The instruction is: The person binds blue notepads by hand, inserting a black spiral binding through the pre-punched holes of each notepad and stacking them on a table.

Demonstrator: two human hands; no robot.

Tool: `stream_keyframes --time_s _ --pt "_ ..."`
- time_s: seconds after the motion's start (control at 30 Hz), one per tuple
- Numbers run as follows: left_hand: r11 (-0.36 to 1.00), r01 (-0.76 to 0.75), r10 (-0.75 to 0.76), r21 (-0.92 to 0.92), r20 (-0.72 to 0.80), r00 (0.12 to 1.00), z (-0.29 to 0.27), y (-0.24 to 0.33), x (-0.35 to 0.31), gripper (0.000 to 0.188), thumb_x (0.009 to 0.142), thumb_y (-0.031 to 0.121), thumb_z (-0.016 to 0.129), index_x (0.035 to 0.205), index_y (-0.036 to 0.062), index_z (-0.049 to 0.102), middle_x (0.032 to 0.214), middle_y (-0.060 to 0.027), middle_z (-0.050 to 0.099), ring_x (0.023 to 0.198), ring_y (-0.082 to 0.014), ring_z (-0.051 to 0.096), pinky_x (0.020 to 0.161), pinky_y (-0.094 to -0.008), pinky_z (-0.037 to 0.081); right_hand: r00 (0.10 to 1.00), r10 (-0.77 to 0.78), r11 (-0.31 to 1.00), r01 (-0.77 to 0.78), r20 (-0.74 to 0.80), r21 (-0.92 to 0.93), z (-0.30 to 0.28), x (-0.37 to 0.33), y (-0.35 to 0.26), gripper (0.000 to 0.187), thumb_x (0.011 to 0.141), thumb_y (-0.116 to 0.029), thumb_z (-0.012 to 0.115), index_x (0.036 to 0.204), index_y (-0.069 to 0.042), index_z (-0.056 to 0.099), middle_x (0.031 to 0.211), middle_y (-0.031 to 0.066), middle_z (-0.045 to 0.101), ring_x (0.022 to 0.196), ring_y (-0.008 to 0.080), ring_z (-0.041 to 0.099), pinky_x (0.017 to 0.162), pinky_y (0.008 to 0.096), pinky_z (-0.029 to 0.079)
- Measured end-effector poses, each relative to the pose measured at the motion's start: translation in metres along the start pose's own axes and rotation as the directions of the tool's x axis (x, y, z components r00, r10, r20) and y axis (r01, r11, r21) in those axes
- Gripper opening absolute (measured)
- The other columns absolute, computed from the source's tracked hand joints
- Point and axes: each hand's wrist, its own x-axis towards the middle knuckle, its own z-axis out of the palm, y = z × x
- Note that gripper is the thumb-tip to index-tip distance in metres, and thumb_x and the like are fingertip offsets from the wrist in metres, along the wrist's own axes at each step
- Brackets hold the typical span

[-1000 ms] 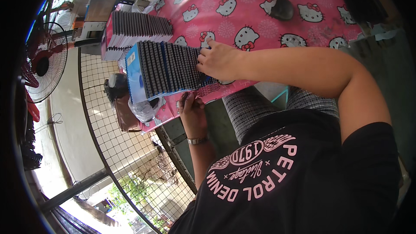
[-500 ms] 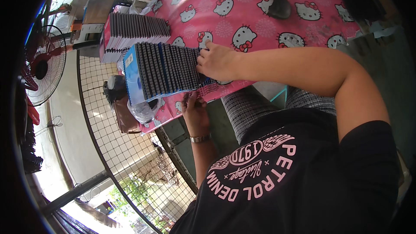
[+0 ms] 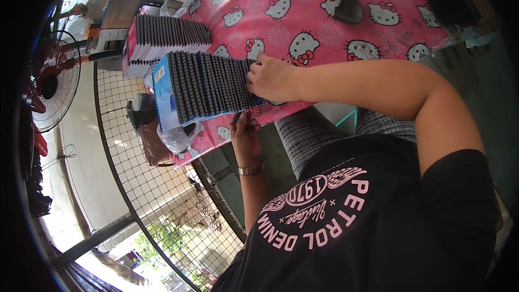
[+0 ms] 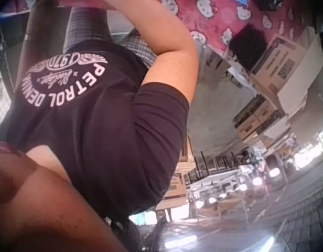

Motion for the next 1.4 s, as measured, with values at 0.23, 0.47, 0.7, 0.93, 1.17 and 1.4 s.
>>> stream_keyframes --time_s 0.23,0.47,0.7,0.93,1.17,1.4 --pt "0.983 -0.066 0.063 0.172 0.025 0.998 -0.013 -0.012 0.009 0.028 0.088 0.000 0.066 0.110 0.0035 0.049 0.081 -0.0062 0.063 0.071 -0.0163 0.062 0.062 -0.0282 0.048 0.883 0.064 0.968 -0.168 0.465 0.186 -0.003 0.012 -0.007 0.015 0.086 -0.019 0.055 0.086 -0.012 0.068 0.082 0.0015 0.064 0.092 0.0191 0.063 0.083 0.0399 0.047" --pt "0.999 -0.001 0.003 -0.037 0.055 0.998 -0.009 -0.013 0.008 0.018 0.088 -0.002 0.064 0.103 0.0013 0.055 0.081 -0.0059 0.062 0.072 -0.0159 0.063 0.061 -0.0279 0.049 1.000 0.018 1.000 -0.019 0.024 0.010 0.009 -0.005 -0.002 0.014 0.085 -0.019 0.057 0.083 -0.013 0.069 0.077 0.0007 0.065 0.086 0.0202 0.065 0.079 0.0386 0.048" --pt "0.984 -0.077 0.069 0.158 0.054 0.996 -0.010 -0.025 0.013 0.021 0.087 0.000 0.066 0.103 0.0031 0.052 0.086 -0.0070 0.063 0.072 -0.0163 0.063 0.063 -0.0288 0.051 0.870 0.063 0.964 -0.180 0.488 0.196 0.005 0.012 -0.008 0.015 0.082 -0.017 0.057 0.080 -0.012 0.071 0.083 0.0063 0.072 0.082 0.0227 0.069 0.078 0.0369 0.049" --pt "0.995 -0.080 0.083 0.065 -0.045 0.996 0.010 -0.021 0.003 0.037 0.082 -0.004 0.069 0.109 0.0033 0.046 0.082 -0.0086 0.063 0.069 -0.0178 0.063 0.061 -0.0307 0.052 0.996 -0.015 1.000 0.014 0.083 0.019 0.011 0.000 -0.007 0.013 0.082 -0.017 0.057 0.080 -0.013 0.069 0.077 0.0043 0.070 0.075 0.0221 0.068 0.072 0.0373 0.049" --pt "0.984 -0.141 0.153 0.111 -0.102 0.983 0.005 -0.023 0.001 0.033 0.083 -0.003 0.069 0.108 0.0035 0.048 0.081 -0.0075 0.064 0.066 -0.0174 0.063 0.060 -0.0307 0.052 0.884 0.026 0.991 -0.084 0.467 0.103 0.001 0.013 -0.009 0.013 0.085 -0.018 0.056 0.084 -0.014 0.068 0.080 0.0015 0.065 0.085 0.0193 0.065 0.076 0.0345 0.047" --pt "0.988 0.045 -0.043 -0.148 0.017 0.999 -0.018 -0.028 0.012 0.025 0.087 -0.003 0.067 0.107 0.0032 0.052 0.087 -0.0071 0.064 0.078 -0.0177 0.065 0.067 -0.0282 0.054 0.995 0.037 0.999 -0.038 0.095 0.011 0.009 -0.008 0.003 0.016 0.086 -0.017 0.054 0.090 -0.013 0.069 0.082 0.0014 0.065 0.091 0.0195 0.065 0.089 0.0361 0.046"
